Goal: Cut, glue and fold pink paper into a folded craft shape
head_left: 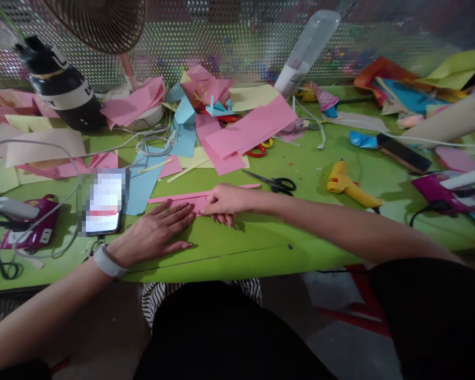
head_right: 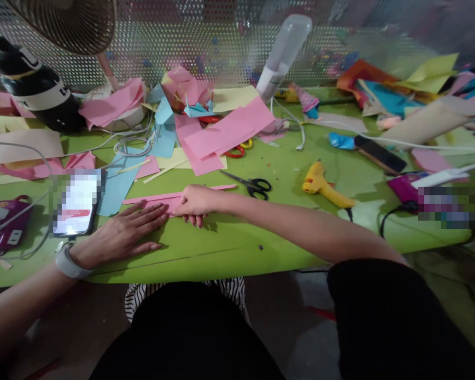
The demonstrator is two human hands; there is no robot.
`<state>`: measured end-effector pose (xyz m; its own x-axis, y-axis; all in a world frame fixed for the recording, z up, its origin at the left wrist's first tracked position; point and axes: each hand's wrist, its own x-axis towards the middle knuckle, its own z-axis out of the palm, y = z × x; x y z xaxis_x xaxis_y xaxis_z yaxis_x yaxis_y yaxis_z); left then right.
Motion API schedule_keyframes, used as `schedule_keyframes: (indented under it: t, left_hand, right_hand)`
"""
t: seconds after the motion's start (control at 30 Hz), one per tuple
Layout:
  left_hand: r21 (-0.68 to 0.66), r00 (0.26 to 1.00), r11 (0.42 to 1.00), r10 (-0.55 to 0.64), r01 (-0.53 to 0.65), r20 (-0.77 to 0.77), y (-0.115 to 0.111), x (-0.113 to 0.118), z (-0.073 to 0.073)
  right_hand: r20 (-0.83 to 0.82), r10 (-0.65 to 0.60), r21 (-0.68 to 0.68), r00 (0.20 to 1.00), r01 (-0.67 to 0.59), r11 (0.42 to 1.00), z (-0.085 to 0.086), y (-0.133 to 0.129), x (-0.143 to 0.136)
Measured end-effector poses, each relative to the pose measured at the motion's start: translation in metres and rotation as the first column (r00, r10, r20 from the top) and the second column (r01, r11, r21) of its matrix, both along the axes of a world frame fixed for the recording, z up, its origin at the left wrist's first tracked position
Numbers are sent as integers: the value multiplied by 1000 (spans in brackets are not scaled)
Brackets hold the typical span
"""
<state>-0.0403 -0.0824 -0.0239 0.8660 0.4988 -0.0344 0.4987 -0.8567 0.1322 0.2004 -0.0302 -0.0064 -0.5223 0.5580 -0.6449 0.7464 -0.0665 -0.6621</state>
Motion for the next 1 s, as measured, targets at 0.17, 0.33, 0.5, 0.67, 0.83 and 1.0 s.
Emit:
schedule_keyframes:
  t: [0.17, 0.33, 0.5, 0.67, 0.83, 1.0]
  left_hand:
    - [-14, 1000, 1000, 8, -8, 2, -1, 0, 0]
    - [-5, 999, 1000, -3, 3, 44, -1, 0, 0]
    - [20, 997, 1000, -12, 11, 79, -1, 0, 1]
    - [39, 996, 999, -20, 16, 82, -1, 0, 1]
    - [31, 996, 999, -16, 13, 92, -1, 0, 1]
    - [-39, 992, 999, -3, 8, 126, 2, 2, 14]
  right_hand:
    - [3, 44, -138, 999, -43, 990, -6, 11, -11]
    - [24, 44, -171, 999, -40, 985, -1, 12, -5]
    - [28, -15, -160, 999, 19, 987, -2, 13, 11]
    - [9, -58, -139, 998, 59, 988, 0, 14, 20]
    - [10, -35, -141, 999, 36, 989, -3, 10, 13]
    - [39, -24, -133, 999, 29, 991, -8, 9, 10]
